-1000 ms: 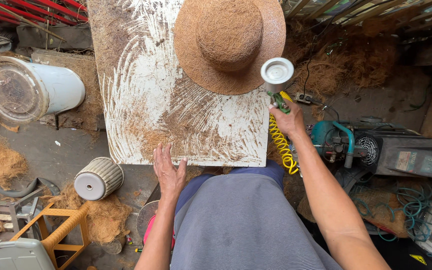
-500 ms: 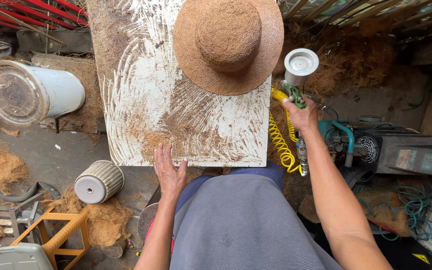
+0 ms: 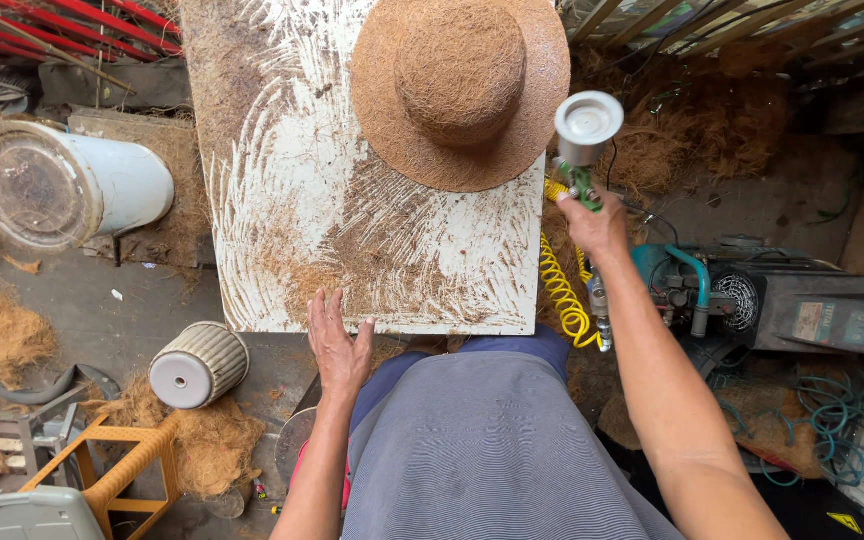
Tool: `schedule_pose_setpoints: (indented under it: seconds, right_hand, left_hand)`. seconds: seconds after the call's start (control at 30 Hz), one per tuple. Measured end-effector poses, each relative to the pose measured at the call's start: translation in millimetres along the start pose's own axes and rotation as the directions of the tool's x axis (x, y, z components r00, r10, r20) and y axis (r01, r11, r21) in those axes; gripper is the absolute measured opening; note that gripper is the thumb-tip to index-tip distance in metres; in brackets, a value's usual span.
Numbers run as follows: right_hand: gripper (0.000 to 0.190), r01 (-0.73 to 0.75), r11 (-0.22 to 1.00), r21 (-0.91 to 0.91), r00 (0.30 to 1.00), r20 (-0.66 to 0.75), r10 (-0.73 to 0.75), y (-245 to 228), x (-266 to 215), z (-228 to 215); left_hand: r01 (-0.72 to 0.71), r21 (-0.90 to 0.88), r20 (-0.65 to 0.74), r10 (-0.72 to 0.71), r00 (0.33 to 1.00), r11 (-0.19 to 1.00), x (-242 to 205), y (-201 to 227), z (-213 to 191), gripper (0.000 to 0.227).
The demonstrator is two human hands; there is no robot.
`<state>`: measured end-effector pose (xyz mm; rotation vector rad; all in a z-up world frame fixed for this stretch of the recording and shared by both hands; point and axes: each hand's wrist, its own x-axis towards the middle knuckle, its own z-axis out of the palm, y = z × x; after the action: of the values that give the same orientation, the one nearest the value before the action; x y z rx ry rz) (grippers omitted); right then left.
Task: The person uses a spray gun to apply a finish to a straw hat placed on a workbench. They rotate the hat with one hand while spraying the exterior and interior surfaces with the other hand, ensuring even coverage.
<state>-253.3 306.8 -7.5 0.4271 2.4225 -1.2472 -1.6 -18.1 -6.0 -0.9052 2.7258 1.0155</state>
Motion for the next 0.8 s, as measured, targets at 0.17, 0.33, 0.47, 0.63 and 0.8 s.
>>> schedule_pose_setpoints:
  seconds: [0.17, 0.33, 0.47, 0.63, 0.8]
  right_hand:
    - [0.022, -0.011, 1.000, 0.014, 0.996, -0.084, 0.013, 20, 34, -13]
    - [0.013, 0.074, 0.982, 0.172, 0.996, -0.062, -0.064, 15, 40, -25]
    - [0.028, 0.111, 0.930, 0.351, 0.993, -0.067, -0.093, 10, 29, -36]
    - [0.028, 0.096, 0.888, 0.450, 0.995, -0.078, -0.068, 20, 12, -47]
    - [0.026, 0.033, 0.864, 0.502, 0.999, 0.015, -0.047, 27, -5, -55]
  left_hand:
    - [0.012, -0.024, 0.001, -0.012, 1.000, 1.000, -9, 8, -2, 0.068]
    - [0.025, -0.074, 0.043, -0.022, 0.999, 0.997, 1, 32, -1, 0.066]
    - [0.031, -0.228, 0.123, -0.003, 0.992, 0.973, 32, 77, 5, 0.072]
    - [-0.314, -0.180, 0.006, 0.320, 0.947, 0.932, 113, 147, 24, 0.080]
    - [-0.075, -0.424, 0.057, 0.109, 0.992, 0.903, 183, 221, 9, 0.093]
